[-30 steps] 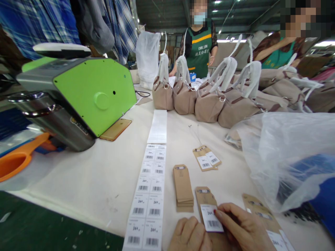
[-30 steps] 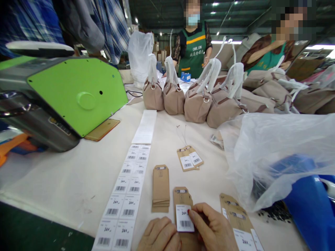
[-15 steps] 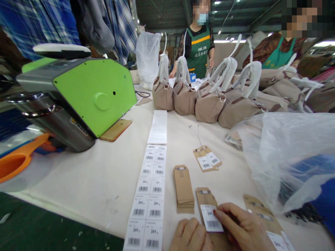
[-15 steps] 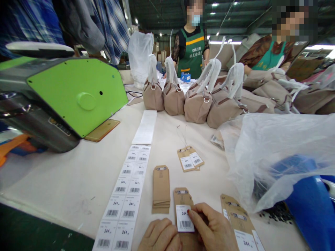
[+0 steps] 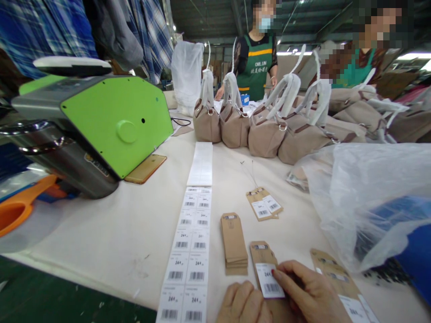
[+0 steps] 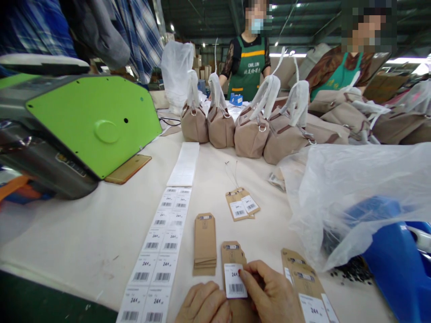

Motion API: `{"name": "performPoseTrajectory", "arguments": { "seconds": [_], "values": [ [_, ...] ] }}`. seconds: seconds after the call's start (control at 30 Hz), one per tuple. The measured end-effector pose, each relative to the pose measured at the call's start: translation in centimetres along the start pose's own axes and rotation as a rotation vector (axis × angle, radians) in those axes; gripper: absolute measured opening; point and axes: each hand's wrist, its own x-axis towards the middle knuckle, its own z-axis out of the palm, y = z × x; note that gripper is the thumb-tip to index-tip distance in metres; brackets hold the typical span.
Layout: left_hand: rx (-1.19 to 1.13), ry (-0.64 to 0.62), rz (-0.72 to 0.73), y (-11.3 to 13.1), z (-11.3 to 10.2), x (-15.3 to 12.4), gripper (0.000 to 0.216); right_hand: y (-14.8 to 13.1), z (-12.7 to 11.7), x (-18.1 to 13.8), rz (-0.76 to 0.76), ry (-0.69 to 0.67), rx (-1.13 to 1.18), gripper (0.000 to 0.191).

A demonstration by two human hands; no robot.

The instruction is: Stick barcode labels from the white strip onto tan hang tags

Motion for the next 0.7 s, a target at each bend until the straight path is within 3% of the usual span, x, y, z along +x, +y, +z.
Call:
{"name": "performPoseTrajectory", "arguments": {
  "seconds": [0.3, 0.7],
  "values": [
    [-0.013, -0.049, 0.018, -0.1, -0.4, -0.2, 0.023, -0.2, 0.2, -0.2, -0.019, 0.075, -0.019, 0.033],
    [-0.024, -0.031, -0.014, 0.1, -0.6, 0.7, 0.025, 0.0, 0.0, 0.0, -0.075, 0.076, -0.085, 0.033]
  ]
}}
